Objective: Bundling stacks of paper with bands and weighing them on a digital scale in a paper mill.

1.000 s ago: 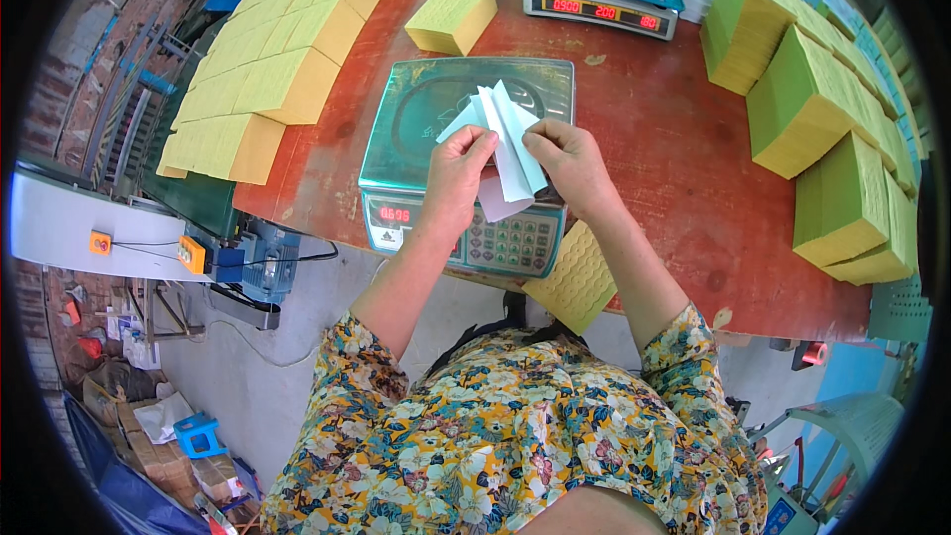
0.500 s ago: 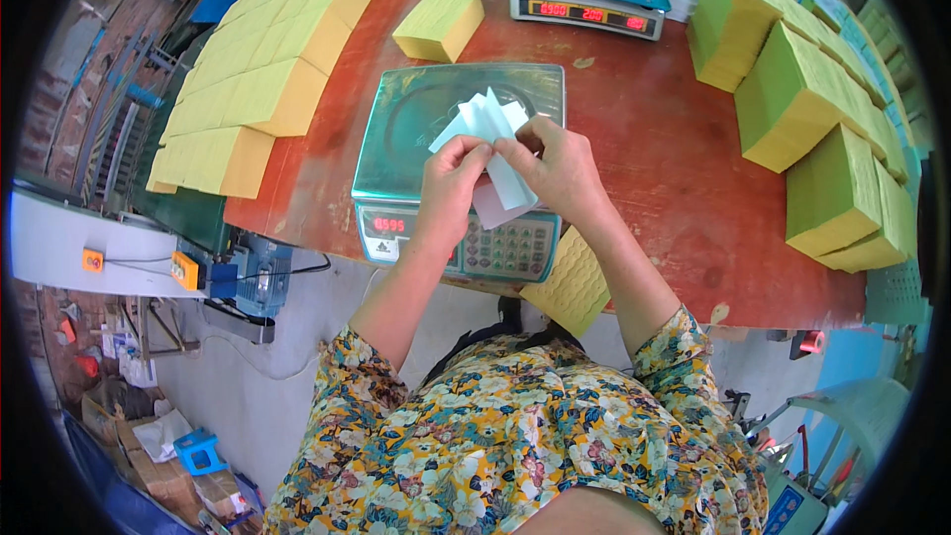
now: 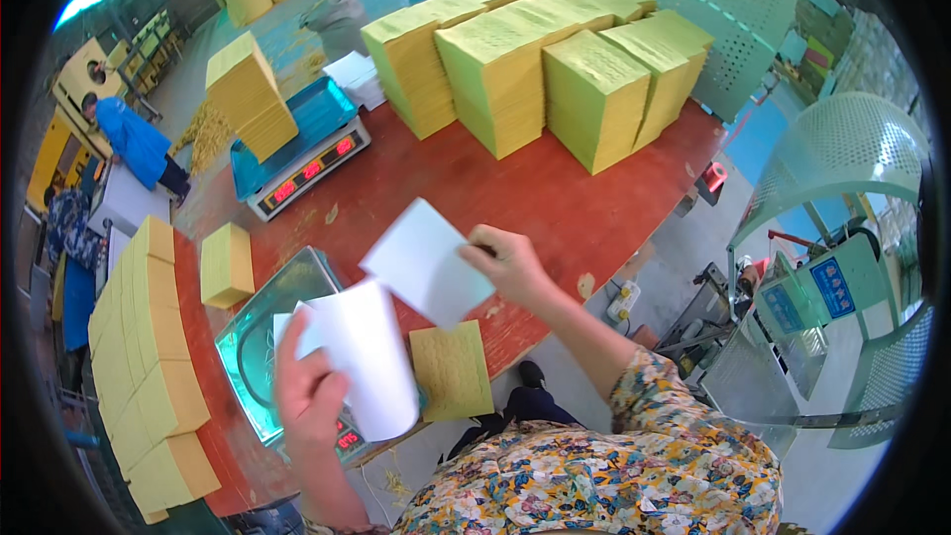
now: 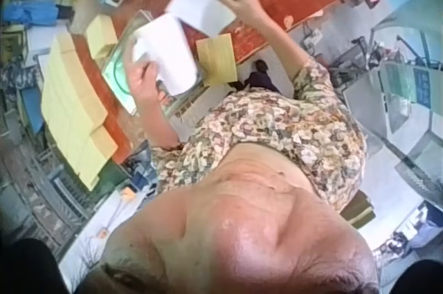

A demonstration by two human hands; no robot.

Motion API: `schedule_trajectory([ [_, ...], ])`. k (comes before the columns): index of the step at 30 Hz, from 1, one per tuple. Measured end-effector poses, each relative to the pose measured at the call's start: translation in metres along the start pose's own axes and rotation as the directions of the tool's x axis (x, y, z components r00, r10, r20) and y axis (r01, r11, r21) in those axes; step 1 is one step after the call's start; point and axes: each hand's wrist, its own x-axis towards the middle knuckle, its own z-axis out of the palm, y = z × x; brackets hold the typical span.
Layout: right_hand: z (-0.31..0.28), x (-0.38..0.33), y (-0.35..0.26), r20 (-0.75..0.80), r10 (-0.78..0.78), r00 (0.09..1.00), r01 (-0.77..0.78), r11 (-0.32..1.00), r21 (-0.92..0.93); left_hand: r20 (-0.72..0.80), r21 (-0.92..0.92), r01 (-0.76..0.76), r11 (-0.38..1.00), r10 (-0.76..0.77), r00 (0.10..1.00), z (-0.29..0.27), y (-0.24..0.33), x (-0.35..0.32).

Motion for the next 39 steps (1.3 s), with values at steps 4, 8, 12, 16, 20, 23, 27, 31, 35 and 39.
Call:
schedule_trajectory([
  [4,-0.096,-0.01,0.064,-0.043,0.145,0.988,-0.139,0.758,-0.637,0.407,0.562,-0.321,0.762,0.083,0.91,0.056,-0.011,0.062],
  [8,-0.15,-0.014,0.096,-0.138,0.044,0.989,-0.118,0.794,-0.596,0.492,0.545,-0.661,0.515,0.441,0.75,0.089,0.017,0.132],
  [12,-0.176,-0.019,0.128,-0.132,-0.045,0.99,-0.035,0.838,-0.544,-0.074,-0.055,-0.206,0.977,0.202,0.977,0.172,0.052,0.245],
  [16,-0.168,-0.019,0.123,-0.059,-0.204,0.977,0.152,0.866,-0.477,-0.236,-0.235,-0.099,0.967,0.042,0.971,0.2,-0.02,0.363],
  [20,-0.178,-0.016,0.123,-0.09,-0.2,0.976,0.155,0.919,-0.364,-0.325,0.046,0.13,0.99,-0.108,0.94,0.228,-0.075,0.423],
  [23,-0.185,-0.015,0.123,-0.08,-0.194,0.978,0.159,0.935,-0.318,-0.34,0.226,0.212,0.951,-0.126,0.932,0.236,-0.1,0.445],
  [27,-0.192,-0.011,0.119,-0.067,-0.176,0.982,0.152,0.95,-0.272,-0.259,0.454,0.199,0.868,-0.085,0.962,0.231,-0.117,0.46],
  [31,-0.192,-0.009,0.126,-0.038,-0.18,0.983,0.165,0.955,-0.248,-0.271,0.545,0.2,0.814,-0.055,0.961,0.229,-0.122,0.462],
  [35,-0.194,-0.007,0.123,-0.019,-0.176,0.984,0.167,0.958,-0.232,-0.296,0.633,0.217,0.743,-0.027,0.955,0.231,-0.119,0.459],
  [39,-0.195,-0.009,0.122,-0.005,-0.168,0.986,0.163,0.96,-0.228,-0.289,0.739,0.199,0.644,0.035,0.957,0.24,-0.112,0.454],
])
